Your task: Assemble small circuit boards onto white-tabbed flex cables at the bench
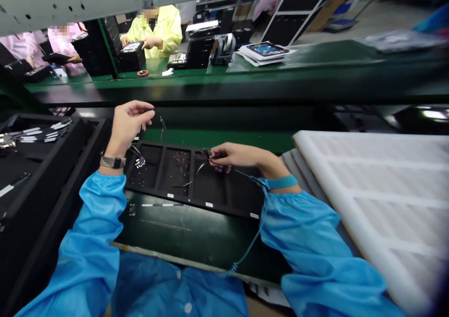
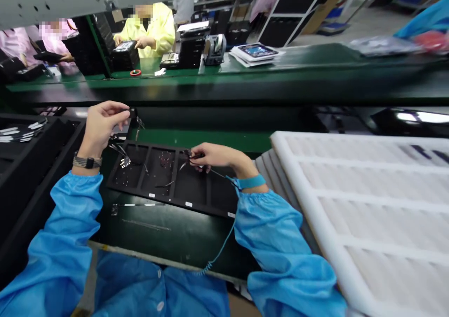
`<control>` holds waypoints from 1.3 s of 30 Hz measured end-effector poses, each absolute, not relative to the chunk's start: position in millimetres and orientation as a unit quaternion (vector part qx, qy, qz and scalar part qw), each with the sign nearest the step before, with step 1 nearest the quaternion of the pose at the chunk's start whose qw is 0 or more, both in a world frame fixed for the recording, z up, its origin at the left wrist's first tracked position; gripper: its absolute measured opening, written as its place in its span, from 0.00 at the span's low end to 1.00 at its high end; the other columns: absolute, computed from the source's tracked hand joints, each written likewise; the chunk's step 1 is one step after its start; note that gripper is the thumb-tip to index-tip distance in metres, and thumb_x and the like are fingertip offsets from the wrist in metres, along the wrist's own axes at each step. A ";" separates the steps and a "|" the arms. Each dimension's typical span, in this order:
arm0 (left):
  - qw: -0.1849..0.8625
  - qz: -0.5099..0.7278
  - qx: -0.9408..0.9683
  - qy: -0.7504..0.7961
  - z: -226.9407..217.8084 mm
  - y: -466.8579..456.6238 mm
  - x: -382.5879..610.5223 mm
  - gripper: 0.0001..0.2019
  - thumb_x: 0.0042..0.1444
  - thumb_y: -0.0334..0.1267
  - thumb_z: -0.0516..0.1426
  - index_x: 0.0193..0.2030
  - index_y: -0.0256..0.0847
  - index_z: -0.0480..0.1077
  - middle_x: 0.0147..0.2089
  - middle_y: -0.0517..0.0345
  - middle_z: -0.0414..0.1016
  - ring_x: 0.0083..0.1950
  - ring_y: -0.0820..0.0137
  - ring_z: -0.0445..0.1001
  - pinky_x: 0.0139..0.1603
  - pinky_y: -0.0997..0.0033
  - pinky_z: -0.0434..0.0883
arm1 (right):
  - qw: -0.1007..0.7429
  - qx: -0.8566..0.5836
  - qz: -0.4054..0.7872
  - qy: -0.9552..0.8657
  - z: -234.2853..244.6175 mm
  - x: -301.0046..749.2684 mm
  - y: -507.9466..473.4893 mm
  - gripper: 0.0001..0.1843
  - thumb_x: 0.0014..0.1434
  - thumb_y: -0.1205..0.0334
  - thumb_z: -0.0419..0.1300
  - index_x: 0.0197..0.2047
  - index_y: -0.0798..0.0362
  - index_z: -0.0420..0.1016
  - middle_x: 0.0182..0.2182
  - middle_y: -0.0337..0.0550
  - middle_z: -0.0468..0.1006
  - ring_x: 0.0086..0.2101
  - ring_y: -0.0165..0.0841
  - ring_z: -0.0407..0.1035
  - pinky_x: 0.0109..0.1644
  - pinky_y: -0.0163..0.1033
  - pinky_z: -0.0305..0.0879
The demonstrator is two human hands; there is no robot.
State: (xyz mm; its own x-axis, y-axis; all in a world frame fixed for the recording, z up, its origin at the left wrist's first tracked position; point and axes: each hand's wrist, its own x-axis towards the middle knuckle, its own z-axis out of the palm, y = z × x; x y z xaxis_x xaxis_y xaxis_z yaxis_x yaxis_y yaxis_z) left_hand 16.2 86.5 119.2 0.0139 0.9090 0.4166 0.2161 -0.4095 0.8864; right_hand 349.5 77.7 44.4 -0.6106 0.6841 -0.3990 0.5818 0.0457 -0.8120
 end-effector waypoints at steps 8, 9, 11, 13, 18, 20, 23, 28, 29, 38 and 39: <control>0.474 0.500 0.606 0.398 116.4 51.9 17.8 0.15 0.49 0.40 0.73 0.41 0.35 0.82 0.29 0.54 0.81 0.32 0.66 0.83 0.27 0.74 0.74 | 0.003 -0.505 0.317 -0.803 36.3 378.9 30.2 0.19 0.56 0.59 0.63 0.50 0.50 0.86 0.52 0.49 0.87 0.53 0.49 0.80 0.58 0.47 0.74; 0.483 0.491 0.607 0.397 115.3 47.1 18.9 0.15 0.48 0.41 0.73 0.41 0.35 0.82 0.30 0.53 0.82 0.32 0.65 0.83 0.27 0.73 0.75 | 0.012 -0.514 0.293 -0.806 41.6 378.5 27.2 0.19 0.58 0.58 0.63 0.51 0.50 0.86 0.53 0.49 0.87 0.52 0.49 0.81 0.58 0.48 0.75; 0.495 0.468 0.611 0.403 113.0 40.2 20.3 0.15 0.49 0.41 0.73 0.40 0.35 0.82 0.29 0.52 0.82 0.32 0.64 0.84 0.27 0.73 0.75 | 0.053 -0.519 0.271 -0.809 54.6 372.8 24.1 0.19 0.61 0.54 0.63 0.52 0.50 0.86 0.52 0.51 0.87 0.52 0.49 0.81 0.58 0.50 0.75; 0.500 0.443 0.618 0.415 110.7 36.6 20.7 0.14 0.49 0.41 0.74 0.39 0.36 0.81 0.29 0.52 0.82 0.31 0.63 0.84 0.27 0.72 0.76 | 0.129 -0.496 0.286 -0.810 67.3 359.8 23.8 0.20 0.64 0.50 0.62 0.53 0.50 0.85 0.52 0.50 0.86 0.51 0.48 0.80 0.59 0.51 0.74; 0.506 0.419 0.624 0.422 102.3 34.5 25.5 0.15 0.50 0.43 0.74 0.39 0.36 0.80 0.27 0.53 0.81 0.28 0.66 0.82 0.25 0.73 0.75 | 0.299 -0.372 0.436 -0.763 73.8 303.1 28.4 0.22 0.66 0.46 0.65 0.57 0.50 0.81 0.53 0.49 0.85 0.53 0.45 0.79 0.60 0.51 0.74; 0.510 0.406 0.630 0.422 98.6 34.8 30.6 0.15 0.50 0.44 0.73 0.38 0.36 0.80 0.27 0.53 0.81 0.28 0.66 0.81 0.26 0.72 0.75 | 0.337 -0.332 0.481 -0.738 65.9 278.5 32.6 0.24 0.64 0.45 0.68 0.57 0.51 0.80 0.50 0.48 0.85 0.49 0.42 0.79 0.56 0.47 0.76; 0.499 0.390 0.644 0.428 91.9 37.7 32.1 0.13 0.52 0.42 0.71 0.39 0.36 0.80 0.30 0.52 0.82 0.30 0.65 0.82 0.27 0.71 0.75 | 0.361 -0.313 0.511 -0.714 53.7 252.9 39.1 0.21 0.63 0.43 0.69 0.44 0.54 0.80 0.38 0.45 0.85 0.37 0.36 0.78 0.44 0.41 0.75; 0.276 0.371 0.670 0.581 61.8 42.6 -9.4 0.05 0.54 0.35 0.68 0.37 0.40 0.79 0.32 0.53 0.81 0.33 0.62 0.79 0.35 0.65 0.75 | 0.370 -0.369 0.582 -0.623 49.1 259.4 41.5 0.23 0.59 0.42 0.72 0.34 0.54 0.77 0.30 0.46 0.84 0.27 0.32 0.75 0.30 0.34 0.67; 0.215 0.344 0.673 0.619 52.1 41.6 -20.8 0.04 0.53 0.33 0.68 0.34 0.41 0.78 0.31 0.54 0.80 0.35 0.61 0.79 0.39 0.63 0.74 | 0.368 -0.380 0.592 -0.608 49.0 266.0 41.0 0.23 0.59 0.42 0.73 0.34 0.54 0.76 0.31 0.47 0.84 0.26 0.31 0.75 0.29 0.34 0.66; 0.057 0.186 0.686 0.701 -11.7 25.7 -35.1 0.04 0.57 0.34 0.65 0.38 0.43 0.75 0.47 0.46 0.76 0.55 0.51 0.74 0.58 0.53 0.71 | 0.396 -0.410 0.583 -0.579 43.8 305.5 43.7 0.21 0.57 0.45 0.75 0.35 0.55 0.78 0.28 0.46 0.84 0.22 0.27 0.67 0.27 0.34 0.63; 0.054 0.182 0.682 0.706 -12.5 25.8 -32.1 0.04 0.58 0.33 0.65 0.37 0.43 0.74 0.48 0.45 0.75 0.57 0.50 0.73 0.59 0.52 0.70 | 0.399 -0.410 0.581 -0.579 44.4 307.5 44.1 0.22 0.57 0.44 0.75 0.35 0.55 0.78 0.28 0.46 0.84 0.22 0.27 0.67 0.27 0.35 0.63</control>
